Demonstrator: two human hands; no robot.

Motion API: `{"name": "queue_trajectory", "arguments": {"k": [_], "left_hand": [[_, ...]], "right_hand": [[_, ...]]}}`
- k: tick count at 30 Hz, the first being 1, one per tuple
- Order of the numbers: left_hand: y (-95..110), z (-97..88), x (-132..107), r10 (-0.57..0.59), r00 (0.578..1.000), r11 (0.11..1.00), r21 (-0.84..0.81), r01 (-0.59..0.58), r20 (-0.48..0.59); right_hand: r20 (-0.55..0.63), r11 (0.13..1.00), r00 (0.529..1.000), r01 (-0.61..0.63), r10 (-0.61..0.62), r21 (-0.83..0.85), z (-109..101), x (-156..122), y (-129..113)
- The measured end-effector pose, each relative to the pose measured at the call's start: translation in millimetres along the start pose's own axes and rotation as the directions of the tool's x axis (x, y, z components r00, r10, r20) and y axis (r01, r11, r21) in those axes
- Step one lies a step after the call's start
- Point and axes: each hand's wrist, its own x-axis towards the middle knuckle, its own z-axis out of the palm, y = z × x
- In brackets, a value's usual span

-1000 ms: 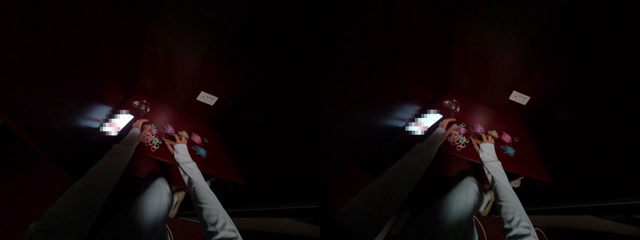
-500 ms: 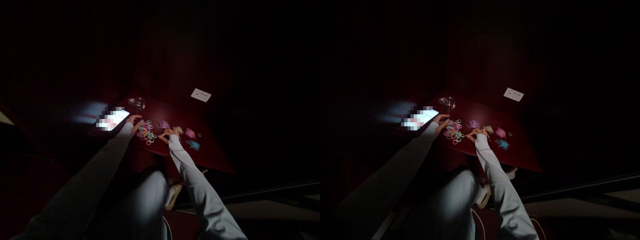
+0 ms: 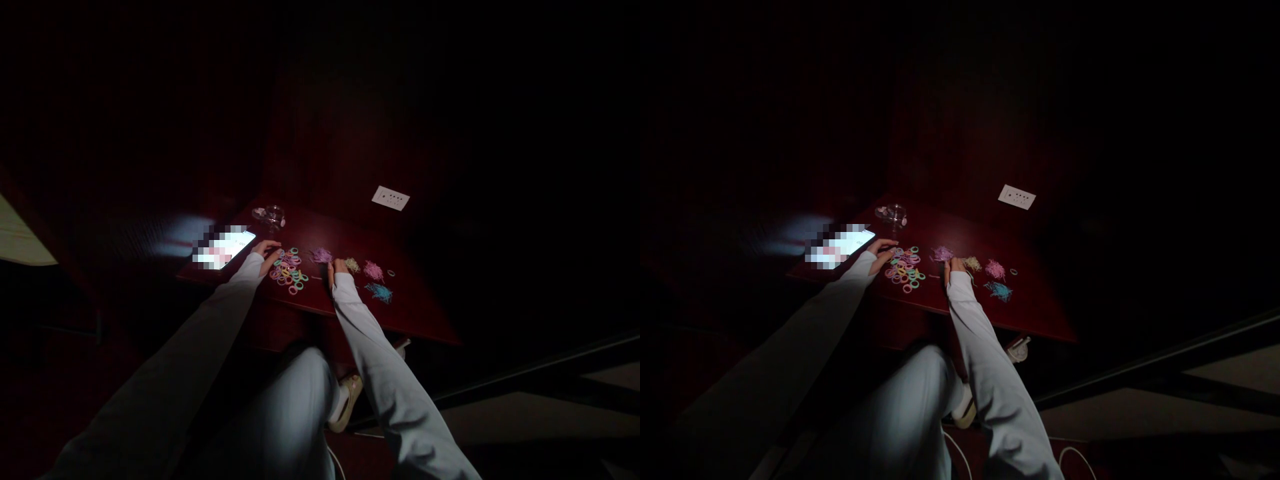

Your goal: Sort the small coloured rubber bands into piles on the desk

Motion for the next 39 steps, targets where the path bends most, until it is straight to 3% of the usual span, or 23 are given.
{"name": "queue_trajectory", "arguments": {"k": [4, 8, 11, 14, 17, 20, 23, 26, 30, 35, 39], "left_hand": [[-1.4, -0.2, 1.2, -0.006, 1.0, 1.0, -0.018, 0.006, 0.0], [-5.3, 0.7, 2.1, -0.008, 1.0, 1.0, -0.026, 0.007, -0.004], [-7.2, 1.2, 1.6, 0.0, 1.0, 1.0, -0.02, 0.0, -0.003], [-8.2, 1.0, 1.1, 0.002, 1.0, 1.0, -0.004, -0.002, -0.001], [-9.6, 0.4, 1.4, 0.024, 1.0, 1.0, 0.004, -0.024, 0.013], [-10.9, 0.1, 1.7, 0.028, 0.999, 1.0, -0.006, -0.028, 0.023], [-9.9, 0.5, 0.0, 0.031, 0.999, 1.0, -0.003, -0.031, 0.014], [-5.4, 0.7, -3.6, 0.052, 0.999, 0.999, 0.004, -0.052, 0.011], [3.0, -0.9, -7.5, 0.058, 0.998, 0.998, 0.006, -0.058, 0.03], [6.0, -3.8, -8.2, 0.041, 0.998, 0.999, 0.004, -0.041, 0.055], [3.4, -3.7, -8.2, 0.055, 0.996, 0.998, 0.019, -0.057, 0.068]], "right_hand": [[0.17, 0.978, 0.982, 0.118, -0.089, -0.174, -7.9, 3.0, -8.8], [0.431, 0.916, 0.889, 0.291, -0.154, -0.274, -14.1, 8.4, -23.3], [0.51, 0.891, 0.846, 0.343, -0.155, -0.297, -16.9, 11.8, -30.2], [0.466, 0.892, 0.881, 0.274, -0.083, -0.36, -30.0, 17.3, -20.5], [0.298, 0.882, 0.947, 0.038, 0.118, -0.47, -58.8, 28.3, 12.3], [0.169, 0.813, 0.937, -0.164, 0.305, -0.559, -90.2, 38.9, 55.7], [0.194, 0.741, 0.879, -0.228, 0.436, -0.632, -107.2, 41.4, 87.8], [0.153, 0.715, 0.869, -0.273, 0.47, -0.644, -105.8, 36.7, 98.4], [0.007, 0.717, 0.883, -0.376, 0.469, -0.587, -90.3, 27.0, 89.2], [-0.019, 0.746, 0.923, -0.322, 0.384, -0.583, -83.1, 15.9, 82.7], [0.008, 0.7, 0.858, -0.413, 0.513, -0.583, -94.4, 18.2, 95.6]]}}
